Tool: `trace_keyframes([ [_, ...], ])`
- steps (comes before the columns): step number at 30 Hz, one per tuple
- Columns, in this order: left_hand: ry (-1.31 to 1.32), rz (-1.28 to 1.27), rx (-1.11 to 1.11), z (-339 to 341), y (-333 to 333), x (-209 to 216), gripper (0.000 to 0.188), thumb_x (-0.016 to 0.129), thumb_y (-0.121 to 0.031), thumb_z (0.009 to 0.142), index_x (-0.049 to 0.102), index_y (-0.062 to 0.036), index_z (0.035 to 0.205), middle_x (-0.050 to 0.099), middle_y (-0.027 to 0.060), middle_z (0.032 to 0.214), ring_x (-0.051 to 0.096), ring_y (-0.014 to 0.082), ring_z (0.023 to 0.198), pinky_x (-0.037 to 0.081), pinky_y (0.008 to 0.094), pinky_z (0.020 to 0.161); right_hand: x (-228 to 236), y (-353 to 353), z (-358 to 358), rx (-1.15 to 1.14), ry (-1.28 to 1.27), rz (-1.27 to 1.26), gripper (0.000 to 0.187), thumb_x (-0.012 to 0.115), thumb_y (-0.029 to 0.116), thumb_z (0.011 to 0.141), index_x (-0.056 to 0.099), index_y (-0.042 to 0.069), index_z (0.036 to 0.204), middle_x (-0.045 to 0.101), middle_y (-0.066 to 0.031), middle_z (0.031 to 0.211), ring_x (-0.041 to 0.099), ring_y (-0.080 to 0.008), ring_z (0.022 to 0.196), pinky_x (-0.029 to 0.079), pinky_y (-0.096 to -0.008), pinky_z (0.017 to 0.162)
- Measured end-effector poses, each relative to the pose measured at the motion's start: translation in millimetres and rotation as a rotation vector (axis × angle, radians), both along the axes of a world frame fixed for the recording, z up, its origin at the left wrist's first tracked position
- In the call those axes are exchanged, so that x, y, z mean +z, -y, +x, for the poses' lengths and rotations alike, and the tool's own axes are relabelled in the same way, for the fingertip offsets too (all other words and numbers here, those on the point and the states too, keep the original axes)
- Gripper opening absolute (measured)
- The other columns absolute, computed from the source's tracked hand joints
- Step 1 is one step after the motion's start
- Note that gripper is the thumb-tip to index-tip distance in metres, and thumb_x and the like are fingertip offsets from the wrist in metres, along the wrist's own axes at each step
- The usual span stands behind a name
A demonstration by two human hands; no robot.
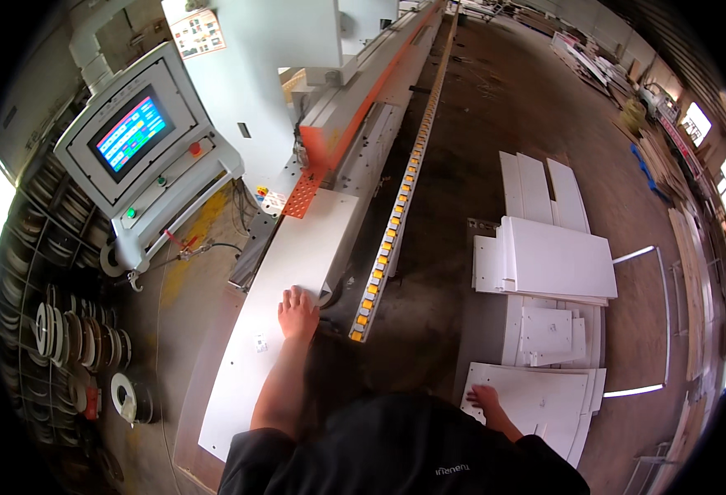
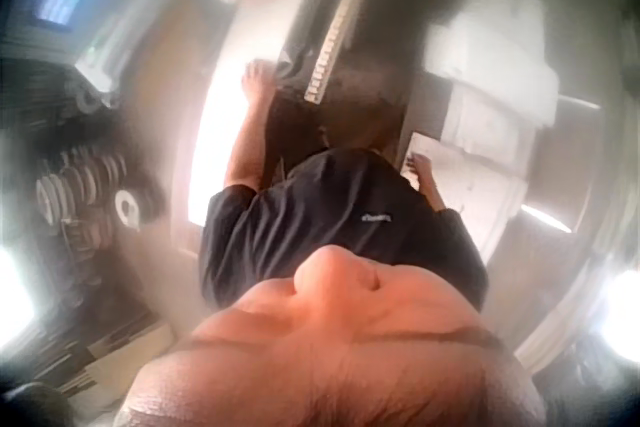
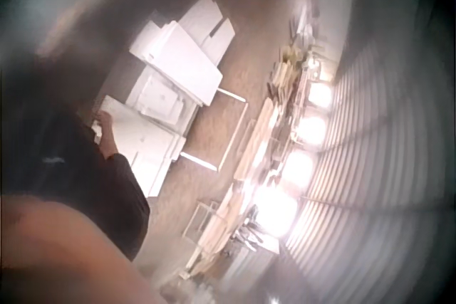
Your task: The person repeatedly picks up white rectangular panels from a stack on the floor and places them onto a roller conveyor belt. The person handles the panels one at a time, moving them from the floor to the machine's input area.
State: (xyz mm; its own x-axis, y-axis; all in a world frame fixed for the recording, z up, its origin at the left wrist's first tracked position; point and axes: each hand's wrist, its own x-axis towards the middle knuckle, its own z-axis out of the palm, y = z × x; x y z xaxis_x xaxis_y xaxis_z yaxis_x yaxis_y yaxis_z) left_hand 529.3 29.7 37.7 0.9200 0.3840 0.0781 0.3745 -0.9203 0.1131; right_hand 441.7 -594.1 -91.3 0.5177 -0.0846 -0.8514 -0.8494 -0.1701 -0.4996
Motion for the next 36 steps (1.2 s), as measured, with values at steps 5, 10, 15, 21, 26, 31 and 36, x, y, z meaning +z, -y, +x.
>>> trace_keyframes([
  [5, -0.068, -0.034, 0.045, 13, -6, 1, 0.062, 0.066, -0.038, 0.094, 0.051, -0.011, 0.148, 0.039, 0.014, 0.163, 0.034, 0.0368, 0.152, 0.036, 0.0513, 0.118, -75, 109, -125, 0.752, 0.339, -0.281, 0.018, 0.058, 0.03, 0.094, 0.066, 0.014, 0.096, 0.074, -0.0098, 0.106, 0.071, -0.0335, 0.09, 0.055, -0.0476, 0.073],
  [10, -0.148, -0.014, 0.076, 31, -8, 4, 0.064, 0.065, -0.039, 0.095, 0.05, -0.0124, 0.151, 0.037, 0.0146, 0.165, 0.033, 0.0367, 0.152, 0.039, 0.0504, 0.117, -96, 84, -149, 1.013, 0.613, -0.552, 0.022, 0.061, 0.029, 0.091, 0.071, 0.018, 0.107, 0.075, -0.0083, 0.098, 0.068, -0.0402, 0.088, 0.056, -0.0488, 0.079],
  [15, -0.148, -0.003, 0.055, 40, -14, -10, 0.065, 0.065, -0.039, 0.096, 0.048, -0.0113, 0.152, 0.036, 0.0164, 0.165, 0.033, 0.0387, 0.152, 0.04, 0.0515, 0.116, -33, -1, -73, 0.522, 0.376, -0.207, 0.025, 0.069, 0.028, 0.095, 0.072, 0.01, 0.112, 0.075, -0.0083, 0.095, 0.071, -0.0256, 0.083, 0.058, -0.039, 0.075],
  [21, -0.175, -0.012, 0.04, 48, -5, 1, 0.066, 0.063, -0.039, 0.098, 0.044, -0.0106, 0.155, 0.034, 0.0175, 0.166, 0.031, 0.0398, 0.153, 0.039, 0.0526, 0.116, -5, -53, 17, 0.254, 0.294, 0.023, 0.031, 0.066, 0.034, 0.1, 0.074, 0.007, 0.111, 0.076, -0.0082, 0.096, 0.073, -0.0175, 0.087, 0.057, -0.0318, 0.074],
  [26, -0.149, 0.049, 0.026, 43, -9, -7, 0.065, 0.061, -0.039, 0.099, 0.044, -0.0087, 0.154, 0.035, 0.0194, 0.164, 0.032, 0.041, 0.151, 0.039, 0.0535, 0.115, 20, -81, 44, 0.265, 0.162, 0.036, 0.033, 0.07, 0.034, 0.098, 0.071, 0.007, 0.116, 0.076, -0.0069, 0.102, 0.073, -0.0174, 0.087, 0.057, -0.0334, 0.072],
  [31, -0.151, 0.119, -0.014, 56, -8, -22, 0.063, 0.058, -0.038, 0.1, 0.045, -0.0059, 0.153, 0.036, 0.0228, 0.163, 0.034, 0.044, 0.15, 0.042, 0.0553, 0.112, -3, -67, 25, 0.299, 0.19, 0.025, 0.033, 0.071, 0.033, 0.096, 0.072, 0.006, 0.114, 0.076, -0.008, 0.103, 0.074, -0.019, 0.09, 0.058, -0.0338, 0.076],
  [36, -0.164, 0.131, -0.028, 93, -17, -25, 0.062, 0.057, -0.037, 0.1, 0.047, -0.0046, 0.152, 0.039, 0.0248, 0.161, 0.037, 0.0462, 0.148, 0.046, 0.0572, 0.108, 37, -72, -3, 0.502, 0.16, -0.273, 0.032, 0.07, 0.031, 0.098, 0.073, 0.004, 0.113, 0.076, -0.0093, 0.1, 0.074, -0.0195, 0.084, 0.059, -0.0347, 0.071],
])
